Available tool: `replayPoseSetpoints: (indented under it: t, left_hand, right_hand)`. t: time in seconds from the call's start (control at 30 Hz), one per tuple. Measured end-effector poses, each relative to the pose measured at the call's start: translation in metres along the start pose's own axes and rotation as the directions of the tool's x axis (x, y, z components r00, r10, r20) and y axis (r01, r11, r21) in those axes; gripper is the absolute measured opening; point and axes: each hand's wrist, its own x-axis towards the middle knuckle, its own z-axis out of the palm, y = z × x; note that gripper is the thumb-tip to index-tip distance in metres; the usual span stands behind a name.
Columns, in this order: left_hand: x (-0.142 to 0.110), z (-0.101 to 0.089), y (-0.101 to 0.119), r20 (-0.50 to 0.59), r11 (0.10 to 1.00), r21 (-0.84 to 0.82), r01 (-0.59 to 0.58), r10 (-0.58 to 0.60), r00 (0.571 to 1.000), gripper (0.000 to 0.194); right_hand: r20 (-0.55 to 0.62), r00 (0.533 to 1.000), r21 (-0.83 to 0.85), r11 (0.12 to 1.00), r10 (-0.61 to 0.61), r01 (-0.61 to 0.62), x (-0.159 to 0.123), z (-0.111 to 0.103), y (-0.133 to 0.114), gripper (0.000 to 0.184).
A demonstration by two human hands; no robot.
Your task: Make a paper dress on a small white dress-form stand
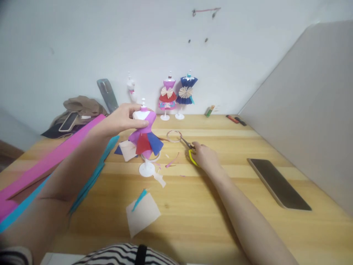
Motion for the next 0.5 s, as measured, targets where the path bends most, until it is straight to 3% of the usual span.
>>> replayPoseSetpoints:
  t: [0.2, 0.4, 0.5]
  left_hand:
    - [-0.014, 0.005, 0.002, -0.127, 0.990, 0.107, -0.093, 0.106, 0.986, 0.083]
    - [-0.028, 0.006, 0.004, -0.098, 0.975, 0.181, -0.131, 0.150, 0.984, 0.087]
    - [-0.035, 0.006, 0.007, -0.088, 0.971, 0.217, -0.106, 0.127, 0.988, 0.087]
  right_hand:
    - [0.141, 0.987, 0.090, 0.993, -0.083, 0.071, 0.002, -0.013, 0.006, 0.052]
    - [0.140, 0.985, 0.049, 0.994, -0.102, 0.096, -0.009, -0.038, -0.010, 0.015]
    - [0.029, 0.990, 0.110, 0.985, -0.135, 0.131, -0.020, -0.052, -0.030, 0.029]
